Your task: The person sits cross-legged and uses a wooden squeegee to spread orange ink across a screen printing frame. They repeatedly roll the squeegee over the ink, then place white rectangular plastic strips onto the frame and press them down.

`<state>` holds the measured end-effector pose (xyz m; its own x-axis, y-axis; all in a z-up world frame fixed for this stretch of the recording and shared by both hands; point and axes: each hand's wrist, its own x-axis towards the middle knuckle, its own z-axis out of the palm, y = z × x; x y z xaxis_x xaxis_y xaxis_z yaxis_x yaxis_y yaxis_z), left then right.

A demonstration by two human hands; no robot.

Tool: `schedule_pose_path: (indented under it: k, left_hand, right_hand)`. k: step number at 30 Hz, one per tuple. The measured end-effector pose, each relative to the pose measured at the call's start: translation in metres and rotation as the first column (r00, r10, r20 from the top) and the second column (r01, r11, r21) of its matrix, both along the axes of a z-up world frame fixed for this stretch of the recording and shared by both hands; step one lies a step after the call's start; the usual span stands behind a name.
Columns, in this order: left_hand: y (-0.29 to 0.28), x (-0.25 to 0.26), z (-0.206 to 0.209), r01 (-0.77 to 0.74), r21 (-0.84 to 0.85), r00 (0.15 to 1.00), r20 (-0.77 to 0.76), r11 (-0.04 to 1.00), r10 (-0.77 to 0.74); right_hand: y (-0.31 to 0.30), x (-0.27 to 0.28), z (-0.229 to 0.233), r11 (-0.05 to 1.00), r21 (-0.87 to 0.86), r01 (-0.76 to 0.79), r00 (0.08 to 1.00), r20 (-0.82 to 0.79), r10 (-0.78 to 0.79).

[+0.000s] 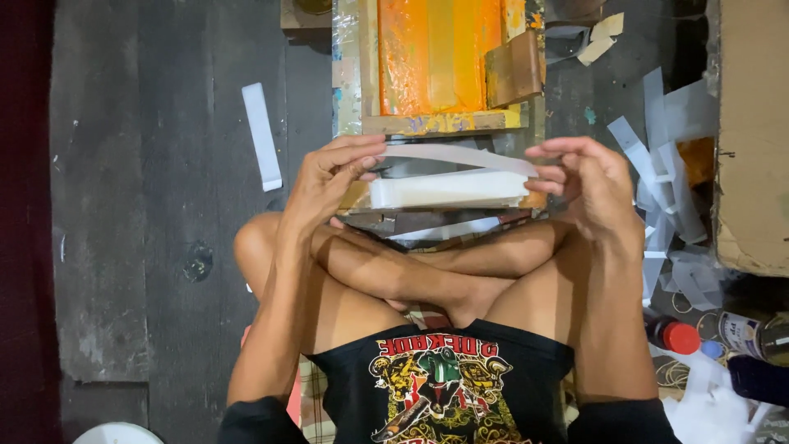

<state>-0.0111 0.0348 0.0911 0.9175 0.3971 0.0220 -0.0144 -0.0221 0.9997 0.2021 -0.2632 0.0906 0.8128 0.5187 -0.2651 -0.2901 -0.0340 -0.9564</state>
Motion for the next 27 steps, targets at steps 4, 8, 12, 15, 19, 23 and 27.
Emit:
schedule_pose_path:
  k: [4,8,12,15,19,23,27]
  left_hand:
    - [-0.012,0.011,0.011,0.02,0.033,0.996,0.081,0.999,-0.022]
    - [-0.015,0.017,0.019,-0.001,0.149,0.986,0.164,0.989,-0.024]
    - [-0.007,0.007,0.019,-0.062,0.229,0.977,0.215,0.971,0.011]
    - [-0.003,0.004,0.014,-0.104,0.247,0.969,0.243,0.964,0.042]
    - [-0.002,0.004,0.013,-0.088,0.267,0.97,0.242,0.96,0.022]
    - [0.004,0.017,0.026,-0.105,0.392,0.953,0.302,0.914,-0.02]
    - [-0.037,0.056,0.04,0.045,0.59,0.98,0.13,0.806,-0.151]
  right_hand:
    - [0.025,-0.009,-0.007,0.994,-0.095,-0.045,0.974,0.216,0.064]
    - [0.037,-0.013,-0.004,0.995,0.084,-0.056,0.998,0.029,0.054]
    - [0.029,-0.013,0.008,0.996,0.064,-0.053,0.979,-0.193,0.065]
    - [0.028,-0.013,0.01,0.988,0.155,0.004,0.978,-0.207,0.028]
    - [0.028,-0.003,-0.014,0.958,0.236,0.16,0.962,-0.254,-0.098]
    - [0.039,-0.017,0.0,0.98,0.13,0.153,0.988,-0.053,-0.147]
    - [0.068,-0.05,0.029,1.0,-0.013,-0.025,0.931,0.365,0.028]
